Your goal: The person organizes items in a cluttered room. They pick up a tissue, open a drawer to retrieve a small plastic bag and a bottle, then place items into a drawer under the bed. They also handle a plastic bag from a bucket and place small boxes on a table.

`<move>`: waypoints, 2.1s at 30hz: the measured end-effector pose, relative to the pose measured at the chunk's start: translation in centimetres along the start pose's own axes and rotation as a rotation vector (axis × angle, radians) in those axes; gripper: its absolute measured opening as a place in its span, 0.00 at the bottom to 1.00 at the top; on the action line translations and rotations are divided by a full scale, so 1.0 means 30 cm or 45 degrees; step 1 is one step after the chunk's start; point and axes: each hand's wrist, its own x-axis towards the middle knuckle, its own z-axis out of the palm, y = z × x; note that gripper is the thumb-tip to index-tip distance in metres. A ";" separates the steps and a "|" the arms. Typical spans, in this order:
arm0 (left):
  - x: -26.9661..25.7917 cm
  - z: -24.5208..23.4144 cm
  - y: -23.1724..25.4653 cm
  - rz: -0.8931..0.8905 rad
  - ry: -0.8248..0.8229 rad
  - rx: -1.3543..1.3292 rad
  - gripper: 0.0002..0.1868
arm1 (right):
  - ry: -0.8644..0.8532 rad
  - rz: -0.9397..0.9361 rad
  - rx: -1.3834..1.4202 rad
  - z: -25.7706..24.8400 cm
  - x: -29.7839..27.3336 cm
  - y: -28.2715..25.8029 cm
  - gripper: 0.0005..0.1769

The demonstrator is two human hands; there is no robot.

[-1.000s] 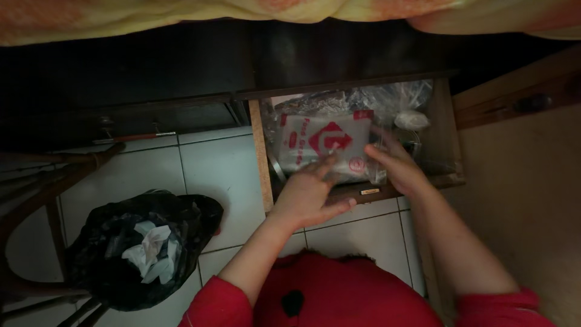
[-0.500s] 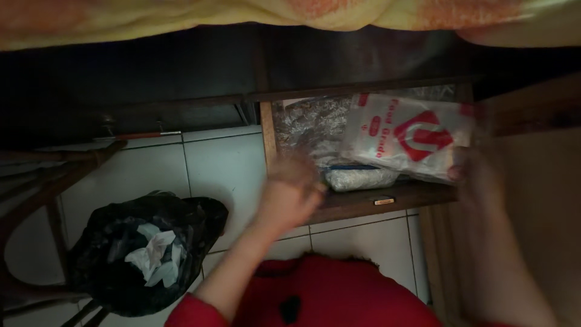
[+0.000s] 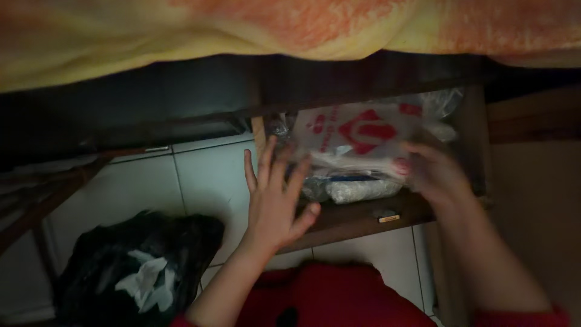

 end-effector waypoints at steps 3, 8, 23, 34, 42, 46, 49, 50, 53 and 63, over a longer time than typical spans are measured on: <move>0.020 -0.009 0.000 0.099 -0.204 -0.013 0.31 | 0.033 0.068 -0.096 0.141 0.007 -0.058 0.33; 0.040 -0.008 -0.005 0.180 -0.271 -0.053 0.29 | 0.054 0.179 -0.052 0.219 0.018 -0.139 0.34; 0.039 0.021 0.021 0.154 -0.264 0.136 0.37 | 0.013 0.063 -1.088 -0.079 -0.002 0.111 0.41; -0.035 0.086 -0.002 0.167 -0.110 0.319 0.14 | -0.022 -1.474 -2.198 0.176 -0.308 0.142 0.24; -0.085 0.094 0.006 0.164 0.102 0.213 0.08 | -0.288 -1.098 -2.329 0.233 -0.356 0.112 0.11; -0.119 0.094 0.005 0.042 0.304 -0.091 0.09 | -0.365 -1.519 -2.365 0.326 -0.281 0.126 0.19; -0.127 0.082 0.001 -0.041 0.379 -0.303 0.06 | -0.463 -1.555 -2.200 0.453 -0.124 0.195 0.18; -0.120 0.077 -0.005 -0.029 0.371 -0.323 0.05 | -0.497 -1.578 -2.162 0.488 -0.065 0.221 0.23; -0.117 0.075 -0.013 -0.001 0.345 -0.339 0.05 | -0.366 -1.413 -2.248 0.580 0.143 0.319 0.22; -0.111 0.100 -0.048 0.011 0.272 -0.176 0.03 | 0.324 -0.837 -2.328 0.271 0.439 0.218 0.15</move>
